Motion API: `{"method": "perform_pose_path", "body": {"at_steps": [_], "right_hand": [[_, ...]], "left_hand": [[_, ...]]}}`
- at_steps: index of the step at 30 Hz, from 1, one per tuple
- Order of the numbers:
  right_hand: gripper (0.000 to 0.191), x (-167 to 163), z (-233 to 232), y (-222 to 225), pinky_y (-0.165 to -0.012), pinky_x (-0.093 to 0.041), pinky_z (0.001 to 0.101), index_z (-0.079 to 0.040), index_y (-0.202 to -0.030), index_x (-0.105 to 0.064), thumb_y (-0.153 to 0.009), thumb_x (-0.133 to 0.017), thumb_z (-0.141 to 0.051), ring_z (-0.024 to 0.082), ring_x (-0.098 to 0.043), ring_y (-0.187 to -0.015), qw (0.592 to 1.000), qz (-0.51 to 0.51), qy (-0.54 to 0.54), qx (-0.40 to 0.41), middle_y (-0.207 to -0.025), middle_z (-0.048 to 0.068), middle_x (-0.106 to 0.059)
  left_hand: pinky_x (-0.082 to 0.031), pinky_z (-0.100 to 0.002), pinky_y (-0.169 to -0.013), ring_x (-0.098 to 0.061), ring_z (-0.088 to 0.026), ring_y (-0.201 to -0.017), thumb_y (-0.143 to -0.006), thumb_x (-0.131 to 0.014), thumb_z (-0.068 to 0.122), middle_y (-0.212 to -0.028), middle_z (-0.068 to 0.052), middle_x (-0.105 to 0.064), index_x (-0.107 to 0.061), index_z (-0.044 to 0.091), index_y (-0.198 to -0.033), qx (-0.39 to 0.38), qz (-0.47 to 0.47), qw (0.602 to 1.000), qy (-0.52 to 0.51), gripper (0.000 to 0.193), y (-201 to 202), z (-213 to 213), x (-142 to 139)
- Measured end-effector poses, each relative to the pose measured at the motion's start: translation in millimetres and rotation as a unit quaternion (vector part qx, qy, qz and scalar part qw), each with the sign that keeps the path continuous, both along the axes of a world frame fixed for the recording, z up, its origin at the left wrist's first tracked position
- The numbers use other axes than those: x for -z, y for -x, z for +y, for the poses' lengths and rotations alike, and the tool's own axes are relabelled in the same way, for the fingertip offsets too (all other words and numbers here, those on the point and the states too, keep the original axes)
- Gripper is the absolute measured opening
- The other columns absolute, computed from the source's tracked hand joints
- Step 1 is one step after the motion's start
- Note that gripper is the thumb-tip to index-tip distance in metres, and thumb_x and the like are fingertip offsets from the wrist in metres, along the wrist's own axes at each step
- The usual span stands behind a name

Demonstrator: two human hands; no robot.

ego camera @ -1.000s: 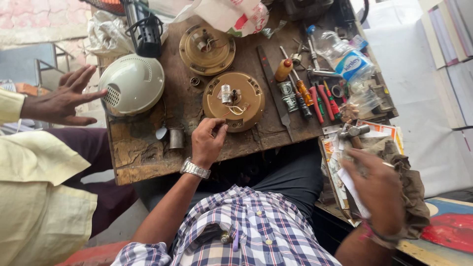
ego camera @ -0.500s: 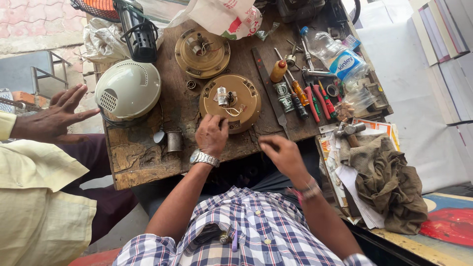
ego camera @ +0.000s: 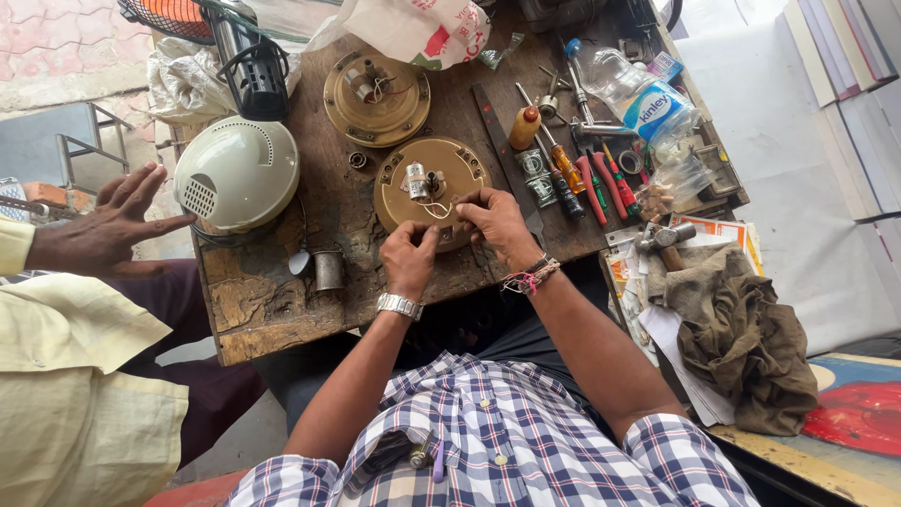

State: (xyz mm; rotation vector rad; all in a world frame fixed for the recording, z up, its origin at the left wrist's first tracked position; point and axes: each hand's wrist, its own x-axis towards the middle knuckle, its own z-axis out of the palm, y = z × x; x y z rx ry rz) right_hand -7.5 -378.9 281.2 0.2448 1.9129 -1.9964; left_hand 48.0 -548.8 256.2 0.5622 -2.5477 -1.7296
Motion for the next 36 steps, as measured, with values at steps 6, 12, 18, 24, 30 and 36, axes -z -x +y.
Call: {"method": "perform_pose_path", "body": {"at_steps": [6,12,18,24,30,36], "right_hand": [[0.026,3.2,7.9,12.3,-0.054,-0.053,0.0226,-0.006,-0.115,-0.068,-0.089,-0.069,-0.007,0.005,-0.063,-0.071,0.998,0.034,-0.056,-0.013,-0.088,-0.005,-0.071],[0.02,11.0,11.4,27.7,-0.073,-0.057,0.0227,0.0,-0.109,-0.074,-0.093,-0.074,-0.011,0.006,-0.068,-0.081,0.986,0.115,-0.052,-0.104,-0.094,0.002,-0.076],[0.018,-14.9,14.9,16.4,-0.07,-0.057,0.0274,-0.006,-0.105,-0.078,-0.091,-0.077,-0.016,0.011,-0.07,-0.076,0.952,0.139,-0.261,-0.082,-0.089,0.007,-0.078],[0.014,-52.5,9.6,-0.2,-0.075,-0.058,0.0344,-0.006,-0.1,-0.077,-0.09,-0.077,-0.015,0.023,-0.072,-0.087,0.876,0.356,-0.307,-0.11,-0.095,0.009,-0.074],[0.014,-57.0,9.3,-7.2,-0.076,-0.057,0.0356,-0.006,-0.1,-0.077,-0.09,-0.077,-0.015,0.024,-0.072,-0.086,0.863,0.371,-0.328,-0.094,-0.094,0.009,-0.073],[0.019,-37.0,11.8,-15.3,-0.072,-0.057,0.0333,-0.005,-0.105,-0.076,-0.09,-0.074,-0.017,0.022,-0.072,-0.082,0.904,0.254,-0.335,-0.08,-0.099,0.009,-0.075]], "left_hand": [[-0.056,-0.035,-0.068,-0.063,-0.021,-0.085,-0.084,-0.079,0.025,-0.097,-0.011,-0.064,-0.066,0.003,-0.117,0.037,0.189,0.952,0.238,0.041,2.7,-2.6,-20.4],[-0.057,-0.039,-0.076,-0.064,-0.025,-0.096,-0.084,-0.078,0.029,-0.111,-0.012,-0.066,-0.073,0.008,-0.108,0.088,0.325,0.887,0.316,0.033,19.5,9.5,-36.9],[-0.06,-0.031,-0.074,-0.073,-0.02,-0.088,-0.097,-0.07,0.016,-0.106,-0.007,-0.076,-0.076,0.009,-0.107,0.146,0.322,0.925,0.137,0.014,35.2,-0.2,-37.7],[-0.06,-0.03,-0.07,-0.074,-0.019,-0.08,-0.095,-0.069,0.011,-0.096,-0.007,-0.077,-0.075,0.007,-0.106,0.21,0.237,0.947,0.058,0.013,45.6,-22.3,-48.9],[-0.063,-0.024,-0.066,-0.073,-0.017,-0.083,-0.096,-0.071,0.014,-0.104,-0.011,-0.073,-0.071,0.005,-0.1,0.148,0.294,0.941,0.074,0.01,42.6,-22.9,-43.6],[-0.052,-0.022,-0.047,-0.07,-0.015,-0.066,-0.1,-0.062,0.013,-0.093,-0.012,-0.074,-0.061,0.005,-0.104,-0.055,0.097,0.916,-0.385,0.009,33.4,-46.7,-11.7]]}}
